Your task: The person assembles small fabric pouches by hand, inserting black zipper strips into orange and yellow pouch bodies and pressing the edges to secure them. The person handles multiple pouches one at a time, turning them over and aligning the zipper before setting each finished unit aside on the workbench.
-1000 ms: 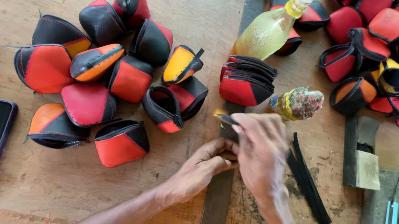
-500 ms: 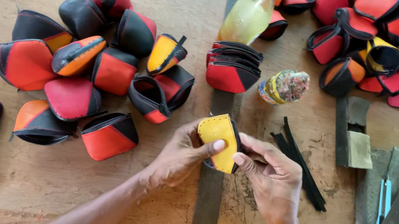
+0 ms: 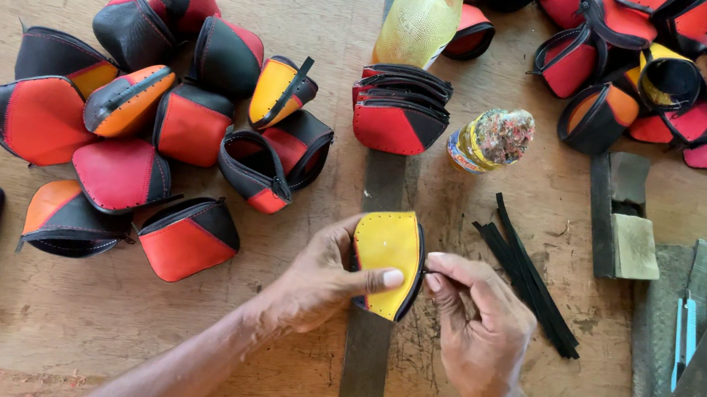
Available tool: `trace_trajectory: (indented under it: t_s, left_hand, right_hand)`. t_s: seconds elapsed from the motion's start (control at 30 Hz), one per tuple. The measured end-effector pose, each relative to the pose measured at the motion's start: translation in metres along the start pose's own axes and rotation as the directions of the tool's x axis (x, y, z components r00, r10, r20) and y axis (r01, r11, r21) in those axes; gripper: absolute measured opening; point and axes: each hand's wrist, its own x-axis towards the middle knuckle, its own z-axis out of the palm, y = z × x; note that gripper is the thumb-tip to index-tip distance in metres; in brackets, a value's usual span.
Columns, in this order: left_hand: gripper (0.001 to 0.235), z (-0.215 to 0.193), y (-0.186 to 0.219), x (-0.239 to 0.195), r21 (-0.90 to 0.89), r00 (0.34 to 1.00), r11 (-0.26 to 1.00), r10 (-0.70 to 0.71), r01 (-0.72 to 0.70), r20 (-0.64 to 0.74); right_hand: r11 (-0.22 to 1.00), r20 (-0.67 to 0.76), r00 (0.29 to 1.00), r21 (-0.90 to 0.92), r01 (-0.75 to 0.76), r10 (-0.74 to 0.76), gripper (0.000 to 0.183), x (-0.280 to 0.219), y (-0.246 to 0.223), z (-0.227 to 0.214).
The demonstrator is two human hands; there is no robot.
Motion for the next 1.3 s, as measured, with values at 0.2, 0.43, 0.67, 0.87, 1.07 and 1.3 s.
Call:
trace_trajectory:
  t_s: [0.2, 0.43, 0.67, 0.87, 1.07, 1.3]
  left_hand:
    - [0.056, 0.006, 0.003, -0.01, 0.139, 0.996, 0.99, -0.044, 0.033, 0.078]
    - [0.029, -0.001, 0.002, -0.009, 0.288, 0.989, 0.946, 0.135, -0.147, 0.062]
    - [0.022, -0.005, 0.005, -0.007, 0.371, 0.969, 0.902, 0.247, -0.219, -0.028]
    - [0.023, 0.002, 0.009, -0.009, 0.472, 0.947, 0.838, 0.32, -0.275, -0.016]
    - [0.041, 0.014, 0.01, -0.015, 0.331, 0.98, 0.926, 0.197, -0.183, -0.009]
    - [0.054, -0.006, 0.003, 0.001, -0.148, 0.975, 0.983, 0.134, -0.108, 0.175]
  right_hand:
    - [0.993, 0.004, 0.997, -0.087, 0.077, -0.077, 0.015, 0.021, 0.003, -0.006]
    - [0.869, 0.163, 0.963, 0.417, -0.265, 0.215, 0.032, 0.012, 0.002, 0.008]
    - [0.829, 0.306, 0.894, 0.362, -0.427, 0.327, 0.04, -0.008, -0.006, 0.015]
    - [0.829, 0.344, 0.888, 0.363, -0.426, 0.306, 0.046, -0.009, -0.006, 0.015]
    - [0.464, 0.566, 0.755, 0.599, -0.652, 0.331, 0.03, -0.008, 0.029, 0.015]
    - [0.139, 0.581, 0.741, 0.748, -0.649, 0.335, 0.028, -0.004, 0.055, 0.028]
